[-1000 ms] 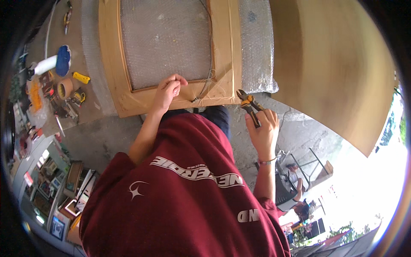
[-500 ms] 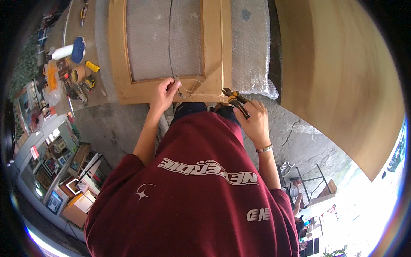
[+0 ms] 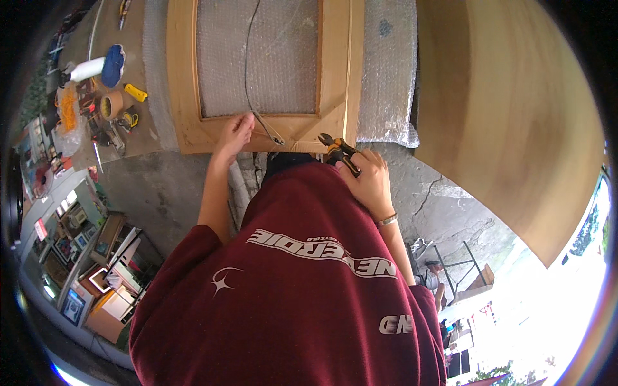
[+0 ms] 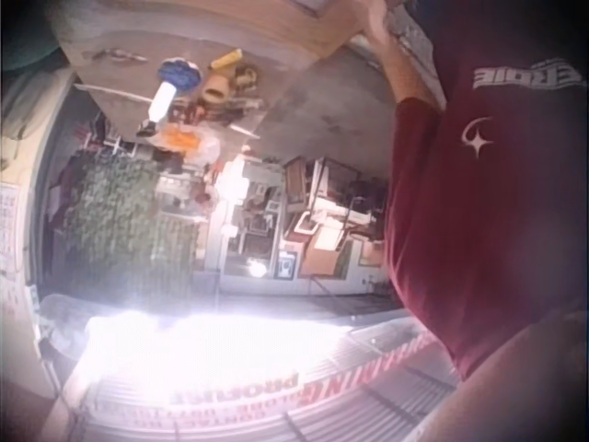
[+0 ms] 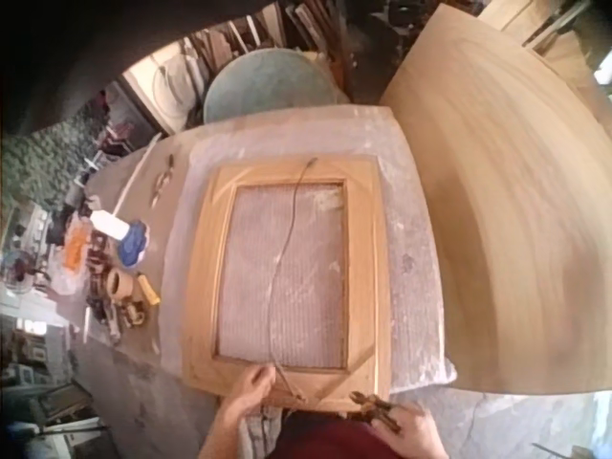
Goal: The person moves a wooden frame to a workbench and uses pliers to cut and strip wires attached to the frame. The person then uses the pliers to twist the wire ends together to secure them.
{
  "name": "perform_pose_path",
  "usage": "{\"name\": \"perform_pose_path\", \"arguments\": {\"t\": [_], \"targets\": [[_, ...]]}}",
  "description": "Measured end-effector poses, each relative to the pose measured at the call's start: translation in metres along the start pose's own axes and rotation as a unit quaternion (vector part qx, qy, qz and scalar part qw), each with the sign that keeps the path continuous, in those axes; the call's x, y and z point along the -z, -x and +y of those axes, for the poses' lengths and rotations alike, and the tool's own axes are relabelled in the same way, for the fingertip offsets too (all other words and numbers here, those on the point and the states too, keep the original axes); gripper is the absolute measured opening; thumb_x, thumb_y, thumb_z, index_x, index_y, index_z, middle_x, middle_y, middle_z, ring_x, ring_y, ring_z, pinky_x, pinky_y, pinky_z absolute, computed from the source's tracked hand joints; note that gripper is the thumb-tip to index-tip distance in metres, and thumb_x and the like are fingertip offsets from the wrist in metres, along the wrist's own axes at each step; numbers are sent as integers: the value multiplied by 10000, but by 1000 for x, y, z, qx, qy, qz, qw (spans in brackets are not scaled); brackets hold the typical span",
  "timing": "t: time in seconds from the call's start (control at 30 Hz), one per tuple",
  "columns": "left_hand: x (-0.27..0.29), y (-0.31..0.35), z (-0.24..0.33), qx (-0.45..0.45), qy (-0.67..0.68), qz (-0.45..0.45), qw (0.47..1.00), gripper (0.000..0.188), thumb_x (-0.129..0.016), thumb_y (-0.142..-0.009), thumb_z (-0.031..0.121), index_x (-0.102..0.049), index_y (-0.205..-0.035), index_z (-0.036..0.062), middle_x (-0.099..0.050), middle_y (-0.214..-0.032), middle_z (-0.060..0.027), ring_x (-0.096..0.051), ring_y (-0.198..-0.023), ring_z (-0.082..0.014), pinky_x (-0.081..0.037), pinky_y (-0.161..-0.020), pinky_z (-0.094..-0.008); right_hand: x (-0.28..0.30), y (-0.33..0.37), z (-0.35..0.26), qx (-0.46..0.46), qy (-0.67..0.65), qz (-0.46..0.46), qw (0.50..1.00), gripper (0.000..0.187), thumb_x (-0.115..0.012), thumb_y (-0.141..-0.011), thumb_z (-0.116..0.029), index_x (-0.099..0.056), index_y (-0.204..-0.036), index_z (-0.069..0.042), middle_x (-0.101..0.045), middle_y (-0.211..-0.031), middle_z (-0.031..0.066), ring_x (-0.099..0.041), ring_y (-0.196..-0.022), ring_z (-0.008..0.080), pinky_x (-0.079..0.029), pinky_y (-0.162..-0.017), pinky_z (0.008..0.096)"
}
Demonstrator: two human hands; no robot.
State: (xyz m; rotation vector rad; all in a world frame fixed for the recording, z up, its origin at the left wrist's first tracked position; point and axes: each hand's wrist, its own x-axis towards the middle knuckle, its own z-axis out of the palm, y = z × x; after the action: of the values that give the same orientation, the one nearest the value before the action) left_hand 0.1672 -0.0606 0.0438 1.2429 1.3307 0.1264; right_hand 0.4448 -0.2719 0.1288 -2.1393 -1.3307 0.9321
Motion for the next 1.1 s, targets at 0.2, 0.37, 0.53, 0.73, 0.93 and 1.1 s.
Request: {"name": "perform_pose_path", "arguments": {"t": [0.2, 0.37, 0.53, 0.73, 0.93, 1.1], "targets": [[40, -3, 15, -19, 54, -162, 985, 419, -626, -1025, 400, -535, -726, 121, -416, -678, 72, -362, -623, -57, -287, -567, -254, -5, -1, -11, 4, 53, -26, 998, 297, -744, -867, -311, -640, -782, -46, -582, -840, 117, -581, -861, 341, -464, -799, 467], [3, 1, 8, -83, -48, -51, 994, 448, -754, -924, 431, -532, -729, 94, -458, -677, 35, -418, -624, -105, -378, -581, -296, -15, -2, -12, 44, 113, -30, 992, 320, -736, -877, -363, -650, -800, -64, -598, -909, 93, -584, -953, 322, -454, -851, 459], [-44, 22, 32, -131, -219, -31, 966, 452, -752, -907, 418, -586, -772, 20, -621, -706, -122, -605, -634, -249, -465, -594, -395, -28, -1, -18, 38, 122, -56, 990, 329, -730, -882, -393, -659, -816, -79, -606, -944, 88, -587, -995, 316, -458, -872, 451], [-30, 7, 3, -161, -208, -2, 965, 455, -697, -959, 415, -669, -834, -22, -609, -622, -138, -563, -542, -257, -425, -539, -400, -44, 1, -22, 55, 122, -35, 990, 328, -726, -884, -398, -662, -826, -83, -613, -969, 85, -584, -1015, 311, -453, -887, 450], [-21, 1, 10, -136, -246, -42, 959, 564, -671, -955, 483, -631, -752, -42, -600, -628, -229, -616, -569, -372, -459, -556, -449, -65, 2, -24, 78, 120, -13, 990, 309, -729, -880, -388, -662, -832, -91, -598, -979, 84, -576, -1028, 306, -449, -890, 458], [-23, 6, 6, -128, -265, -52, 954, 592, -653, -961, 510, -626, -754, -44, -592, -628, -239, -613, -575, -386, -459, -574, -469, -73, 3, -26, 64, 124, -13, 990, 298, -737, -868, -387, -675, -853, -97, -600, -999, 84, -570, -1036, 313, -445, -917, 460]]}}
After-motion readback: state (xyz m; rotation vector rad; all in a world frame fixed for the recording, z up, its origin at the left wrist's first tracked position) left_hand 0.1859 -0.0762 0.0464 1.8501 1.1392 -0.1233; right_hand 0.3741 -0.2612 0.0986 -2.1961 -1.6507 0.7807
